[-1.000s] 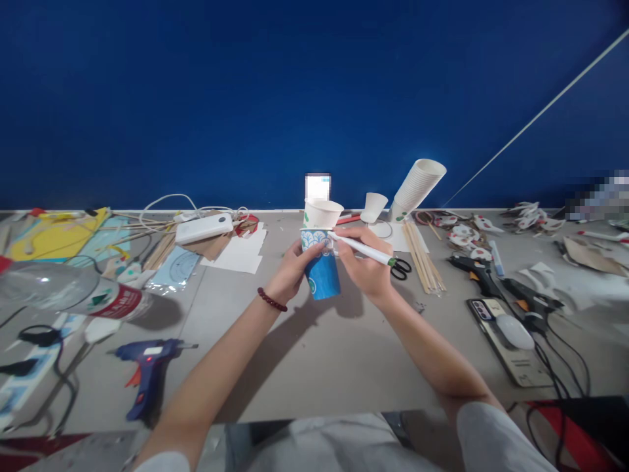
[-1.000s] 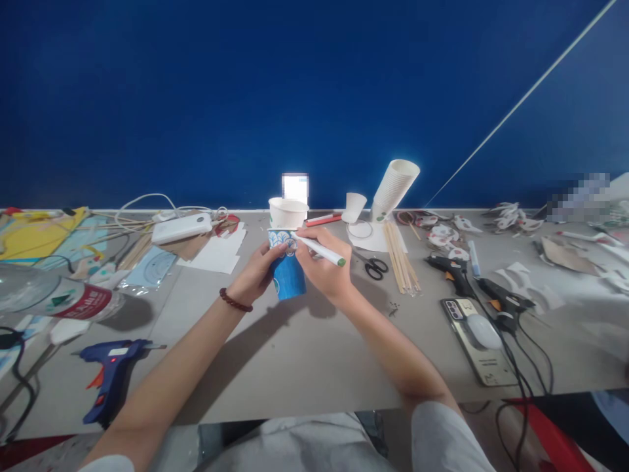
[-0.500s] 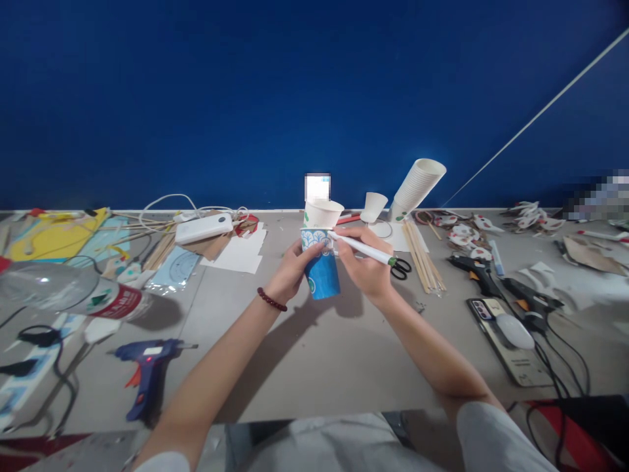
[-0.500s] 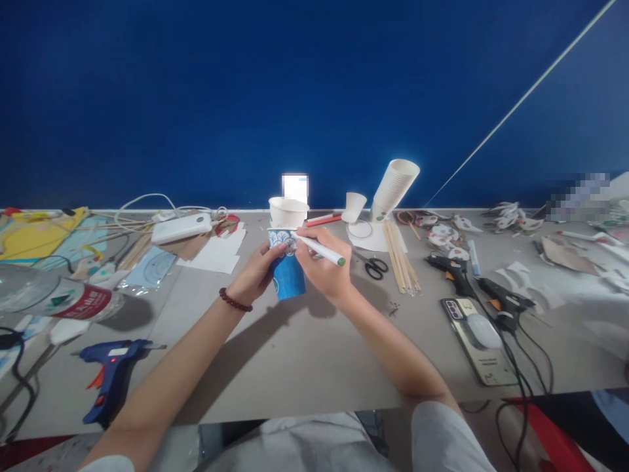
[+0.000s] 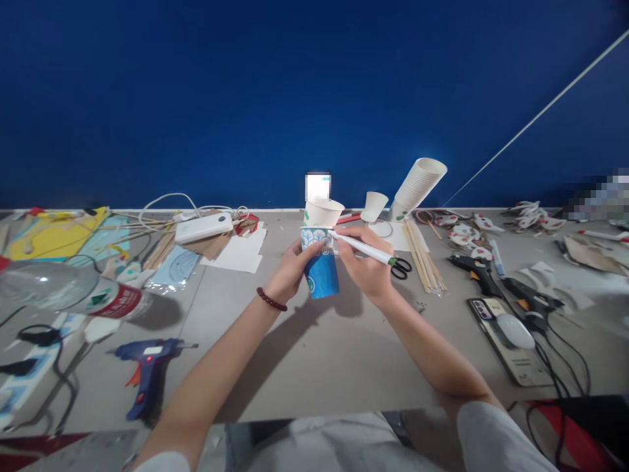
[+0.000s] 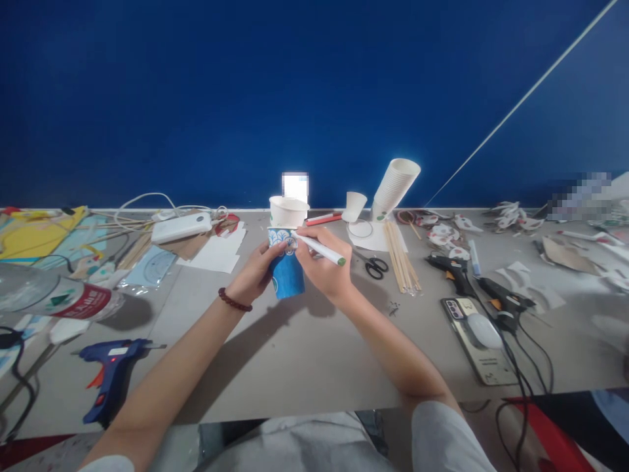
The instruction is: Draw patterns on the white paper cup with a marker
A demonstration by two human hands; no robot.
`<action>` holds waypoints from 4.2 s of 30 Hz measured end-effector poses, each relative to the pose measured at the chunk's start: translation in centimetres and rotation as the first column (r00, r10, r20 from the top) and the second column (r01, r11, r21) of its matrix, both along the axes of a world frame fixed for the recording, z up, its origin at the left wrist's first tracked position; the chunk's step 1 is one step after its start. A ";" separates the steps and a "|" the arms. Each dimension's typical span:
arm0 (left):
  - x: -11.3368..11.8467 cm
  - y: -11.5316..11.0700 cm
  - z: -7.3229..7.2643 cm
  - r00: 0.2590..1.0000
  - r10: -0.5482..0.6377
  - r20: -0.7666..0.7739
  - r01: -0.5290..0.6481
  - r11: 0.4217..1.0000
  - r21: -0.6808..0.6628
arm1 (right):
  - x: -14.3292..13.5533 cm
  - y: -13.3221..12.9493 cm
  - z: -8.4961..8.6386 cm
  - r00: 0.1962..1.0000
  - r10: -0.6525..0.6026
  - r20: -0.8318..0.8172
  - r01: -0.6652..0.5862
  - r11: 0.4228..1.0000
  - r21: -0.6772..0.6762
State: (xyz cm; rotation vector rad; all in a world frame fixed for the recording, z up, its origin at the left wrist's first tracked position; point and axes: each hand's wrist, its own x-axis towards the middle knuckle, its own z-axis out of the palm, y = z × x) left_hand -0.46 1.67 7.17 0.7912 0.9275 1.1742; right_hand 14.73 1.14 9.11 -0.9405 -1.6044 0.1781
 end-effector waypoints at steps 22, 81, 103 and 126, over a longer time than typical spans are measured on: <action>0.0 0.0 0.1 1.000 -0.007 0.007 0.007 1.000 -0.011 | 0.0 0.0 0.1 1.000 -0.016 -0.011 0.016 1.000 -0.007; -0.2 0.5 0.0 0.984 -0.064 0.168 0.090 0.984 -0.152 | 0.7 1.2 -1.1 0.967 0.201 -0.158 -0.221 0.967 -0.122; 0.0 0.2 -0.1 0.998 -0.002 0.064 0.012 0.987 -0.157 | 0.4 0.9 -0.5 0.986 0.141 -0.089 -0.152 0.980 -0.131; 0.0 0.1 0.0 0.998 -0.003 0.059 0.009 0.994 -0.112 | 0.3 0.9 -0.5 0.991 0.115 -0.065 -0.121 0.989 -0.087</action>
